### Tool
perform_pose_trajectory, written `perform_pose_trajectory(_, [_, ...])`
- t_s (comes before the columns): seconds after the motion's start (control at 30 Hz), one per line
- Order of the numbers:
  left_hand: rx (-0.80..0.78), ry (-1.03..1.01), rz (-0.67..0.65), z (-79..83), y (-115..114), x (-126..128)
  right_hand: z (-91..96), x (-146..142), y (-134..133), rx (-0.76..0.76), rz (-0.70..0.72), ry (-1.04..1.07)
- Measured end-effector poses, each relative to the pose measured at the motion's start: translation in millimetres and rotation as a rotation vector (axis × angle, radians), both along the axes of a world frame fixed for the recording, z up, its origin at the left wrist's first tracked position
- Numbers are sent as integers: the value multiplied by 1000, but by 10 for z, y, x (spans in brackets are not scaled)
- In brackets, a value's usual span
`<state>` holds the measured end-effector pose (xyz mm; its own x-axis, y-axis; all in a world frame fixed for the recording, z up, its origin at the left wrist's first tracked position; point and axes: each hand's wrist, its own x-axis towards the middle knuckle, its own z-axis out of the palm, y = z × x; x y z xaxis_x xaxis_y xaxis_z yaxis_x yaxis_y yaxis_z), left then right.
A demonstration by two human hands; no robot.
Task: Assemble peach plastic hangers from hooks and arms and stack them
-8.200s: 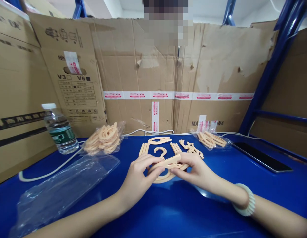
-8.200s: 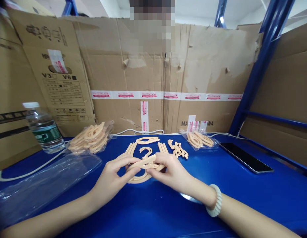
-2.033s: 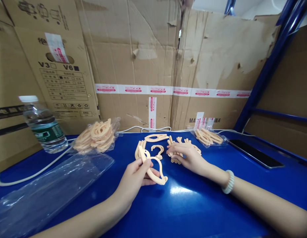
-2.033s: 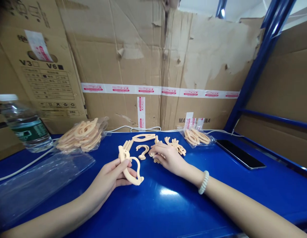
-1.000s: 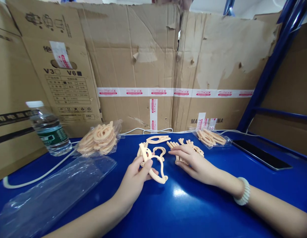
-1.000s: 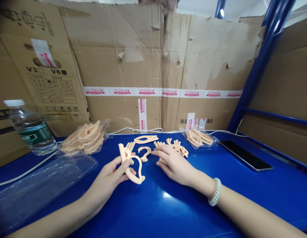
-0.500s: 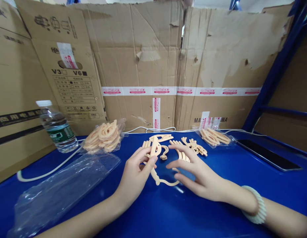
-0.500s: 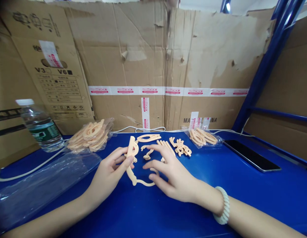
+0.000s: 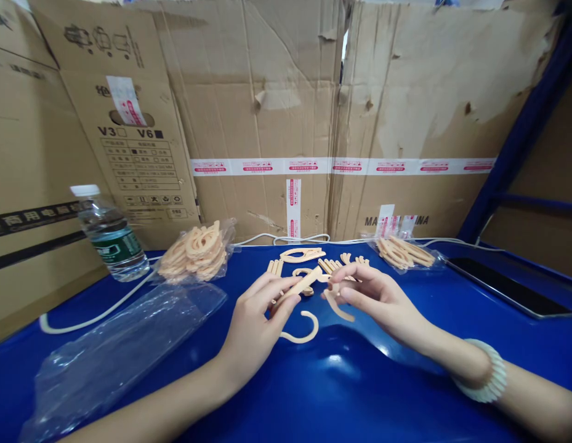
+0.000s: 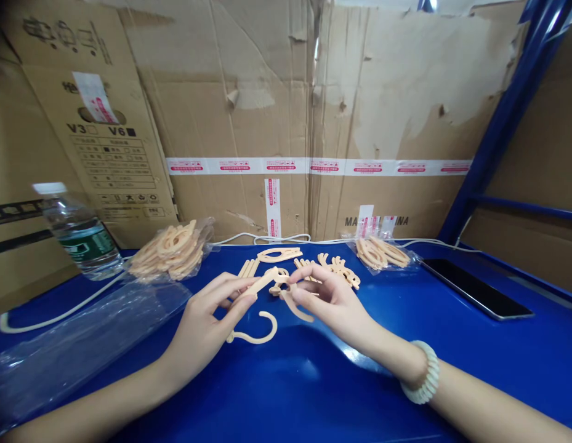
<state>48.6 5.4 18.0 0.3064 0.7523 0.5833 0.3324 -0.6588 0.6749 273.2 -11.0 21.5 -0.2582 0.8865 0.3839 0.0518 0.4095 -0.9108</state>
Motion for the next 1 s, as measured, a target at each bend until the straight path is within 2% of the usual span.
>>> perform_pose_trajectory(0.1, [123,70,-4,-33,10,-7,-16,-26,11,-85,-15,-1])
perform_pose_trajectory(0.2, [267,201,-12,-78,21,-24,-45,-47,14,-191,111,-68])
perform_pose_trajectory(0.33, [479,432,45,-101,25,-42,-89,-70,-9,-182,186,-152])
perform_pose_trajectory(0.47, [699,639,29,-88,13,-44,-116,-116,-52,-212,221,-173])
perform_pose_trajectory(0.63, [759,809,74,-96,35,-38,-116,-174,-60,-313,233,-131])
perform_pose_trajectory(0.8, [835,868,105,-120,88,-4,-131,-183,-21,-447,246,-100])
perform_pose_trajectory(1.0, [850,932,99,-98,90,38,-129,-194,-12,-457,187,-141])
